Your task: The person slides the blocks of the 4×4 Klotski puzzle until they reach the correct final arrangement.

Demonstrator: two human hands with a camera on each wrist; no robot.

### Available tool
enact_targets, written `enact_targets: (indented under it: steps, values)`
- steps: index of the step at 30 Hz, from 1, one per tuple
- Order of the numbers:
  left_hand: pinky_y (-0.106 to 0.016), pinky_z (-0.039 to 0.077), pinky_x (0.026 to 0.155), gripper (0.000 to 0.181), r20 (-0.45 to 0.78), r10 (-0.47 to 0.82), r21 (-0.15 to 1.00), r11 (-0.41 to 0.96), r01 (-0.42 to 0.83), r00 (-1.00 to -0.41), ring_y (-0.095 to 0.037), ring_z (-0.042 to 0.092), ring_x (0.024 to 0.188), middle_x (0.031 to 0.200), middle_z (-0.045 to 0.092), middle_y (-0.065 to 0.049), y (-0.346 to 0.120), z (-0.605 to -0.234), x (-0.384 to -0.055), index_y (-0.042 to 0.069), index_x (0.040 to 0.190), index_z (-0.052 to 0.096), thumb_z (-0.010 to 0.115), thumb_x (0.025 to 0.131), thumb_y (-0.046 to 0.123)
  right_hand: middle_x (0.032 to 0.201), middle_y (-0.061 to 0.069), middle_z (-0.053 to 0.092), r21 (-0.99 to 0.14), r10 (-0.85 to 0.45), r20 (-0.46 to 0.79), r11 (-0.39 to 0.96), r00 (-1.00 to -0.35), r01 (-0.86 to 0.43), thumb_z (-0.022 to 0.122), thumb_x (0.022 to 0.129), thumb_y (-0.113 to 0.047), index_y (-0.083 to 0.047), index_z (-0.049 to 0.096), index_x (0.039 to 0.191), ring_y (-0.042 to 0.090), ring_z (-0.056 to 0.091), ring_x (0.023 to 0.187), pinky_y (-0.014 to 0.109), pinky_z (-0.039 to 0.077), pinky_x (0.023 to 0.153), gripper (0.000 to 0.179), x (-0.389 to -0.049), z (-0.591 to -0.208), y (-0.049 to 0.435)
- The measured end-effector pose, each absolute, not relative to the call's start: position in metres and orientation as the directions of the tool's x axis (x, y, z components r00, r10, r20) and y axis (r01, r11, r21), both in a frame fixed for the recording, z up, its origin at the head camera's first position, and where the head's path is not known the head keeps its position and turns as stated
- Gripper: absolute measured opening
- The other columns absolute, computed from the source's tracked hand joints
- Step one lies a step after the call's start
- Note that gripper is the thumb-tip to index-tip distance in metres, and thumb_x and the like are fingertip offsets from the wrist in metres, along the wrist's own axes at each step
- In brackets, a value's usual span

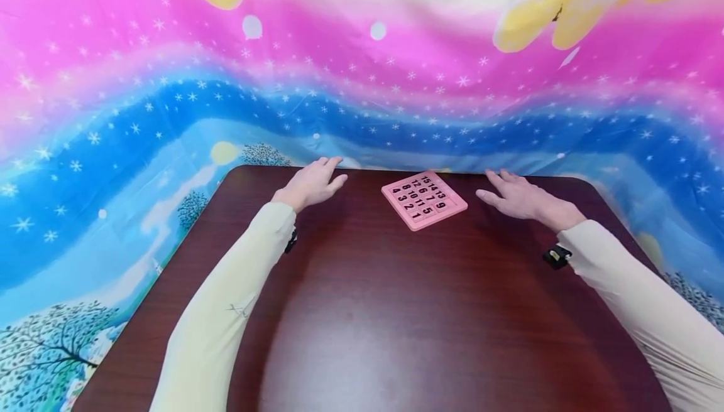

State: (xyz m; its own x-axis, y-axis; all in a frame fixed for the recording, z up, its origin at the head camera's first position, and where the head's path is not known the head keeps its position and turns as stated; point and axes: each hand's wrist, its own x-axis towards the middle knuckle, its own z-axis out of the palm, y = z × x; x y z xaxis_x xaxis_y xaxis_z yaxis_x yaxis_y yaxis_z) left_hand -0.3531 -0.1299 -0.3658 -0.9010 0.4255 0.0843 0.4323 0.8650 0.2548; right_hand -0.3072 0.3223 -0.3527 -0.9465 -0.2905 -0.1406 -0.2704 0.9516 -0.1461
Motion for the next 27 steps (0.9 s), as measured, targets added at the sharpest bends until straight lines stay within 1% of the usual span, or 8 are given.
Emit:
enact_targets:
  steps: [5, 8, 12, 15, 19, 21, 23, 27]
  values:
    - [-0.047, 0.038, 0.115, 0.057, 0.132, 0.420, 0.327, 0.837, 0.439, -0.898, -0.029, 0.044, 0.139, 0.151, 0.045, -0.010, -0.110, -0.376, -0.355, 0.017, 0.150, 0.037, 0.044, 0.102, 0.044, 0.157, 0.037, 0.011, -0.145, -0.310, -0.133, 0.946, -0.941, -0.291, 0.030, 0.099, -0.064, -0.002, 0.015, 0.157, 0.057, 0.015, 0.143, 0.071, 0.022, 0.113, 0.086, -0.311, -0.366, 0.307]
    - [-0.045, 0.035, 0.118, 0.057, 0.149, 0.407, 0.384, 0.816, 0.432, -0.901, -0.027, 0.041, 0.142, 0.153, 0.042, -0.009, -0.100, -0.380, -0.356, 0.013, 0.149, 0.038, 0.046, 0.101, 0.043, 0.157, 0.037, 0.012, -0.152, -0.318, -0.123, 0.942, -0.940, -0.298, 0.032, 0.101, -0.060, -0.001, 0.016, 0.156, 0.058, 0.014, 0.143, 0.071, 0.021, 0.114, 0.083, -0.314, -0.374, 0.296]
    - [-0.043, 0.033, 0.119, 0.059, 0.150, 0.380, 0.453, 0.794, 0.405, -0.913, -0.027, 0.040, 0.142, 0.153, 0.043, -0.010, -0.090, -0.387, -0.358, 0.008, 0.149, 0.039, 0.048, 0.101, 0.041, 0.156, 0.038, 0.011, -0.159, -0.329, -0.123, 0.938, -0.936, -0.309, 0.034, 0.102, -0.055, 0.002, 0.017, 0.155, 0.058, 0.010, 0.144, 0.069, 0.016, 0.116, 0.080, -0.316, -0.384, 0.283]
    - [-0.043, 0.034, 0.119, 0.059, 0.141, 0.367, 0.471, 0.792, 0.388, -0.920, -0.027, 0.042, 0.140, 0.151, 0.045, -0.011, -0.086, -0.391, -0.358, 0.008, 0.148, 0.040, 0.049, 0.101, 0.041, 0.155, 0.040, 0.012, -0.138, -0.336, -0.145, 0.938, -0.931, -0.318, 0.036, 0.102, -0.053, 0.002, 0.018, 0.155, 0.059, 0.011, 0.143, 0.071, 0.020, 0.114, 0.078, -0.318, -0.395, 0.269]
    - [-0.042, 0.039, 0.115, 0.055, 0.112, 0.352, 0.471, 0.805, 0.362, -0.929, -0.027, 0.048, 0.134, 0.146, 0.050, -0.012, -0.076, -0.398, -0.358, 0.009, 0.146, 0.044, 0.051, 0.100, 0.039, 0.151, 0.043, 0.021, -0.127, -0.339, -0.167, 0.939, -0.926, -0.321, 0.038, 0.101, -0.053, -0.002, 0.026, 0.153, 0.060, 0.025, 0.138, 0.072, 0.034, 0.105, 0.074, -0.321, -0.407, 0.249]
    - [-0.042, 0.042, 0.112, 0.051, 0.094, 0.337, 0.464, 0.818, 0.340, -0.937, -0.026, 0.051, 0.131, 0.142, 0.053, -0.012, -0.069, -0.402, -0.359, 0.010, 0.143, 0.046, 0.053, 0.100, 0.037, 0.148, 0.045, 0.025, -0.143, -0.343, -0.169, 0.936, -0.924, -0.321, 0.039, 0.101, -0.054, -0.001, 0.028, 0.151, 0.059, 0.036, 0.133, 0.069, 0.039, 0.102, 0.074, -0.321, -0.411, 0.241]
    - [-0.041, 0.042, 0.112, 0.049, 0.075, 0.335, 0.458, 0.825, 0.331, -0.939, -0.026, 0.051, 0.130, 0.140, 0.053, -0.012, -0.061, -0.404, -0.360, 0.011, 0.142, 0.047, 0.054, 0.100, 0.035, 0.146, 0.046, 0.026, -0.159, -0.324, -0.176, 0.941, -0.929, -0.299, 0.041, 0.100, -0.054, 0.002, 0.027, 0.151, 0.058, 0.044, 0.127, 0.066, 0.043, 0.099, 0.077, -0.322, -0.413, 0.235]
    - [-0.040, 0.040, 0.114, 0.050, 0.021, 0.351, 0.442, 0.836, 0.324, -0.936, -0.026, 0.047, 0.133, 0.143, 0.049, -0.012, -0.048, -0.409, -0.365, 0.012, 0.143, 0.046, 0.053, 0.099, 0.037, 0.147, 0.049, 0.019, -0.140, -0.256, -0.222, 0.963, -0.941, -0.229, 0.040, 0.100, -0.055, 0.008, 0.019, 0.152, 0.059, 0.044, 0.126, 0.065, 0.043, 0.101, 0.085, -0.325, -0.417, 0.229]
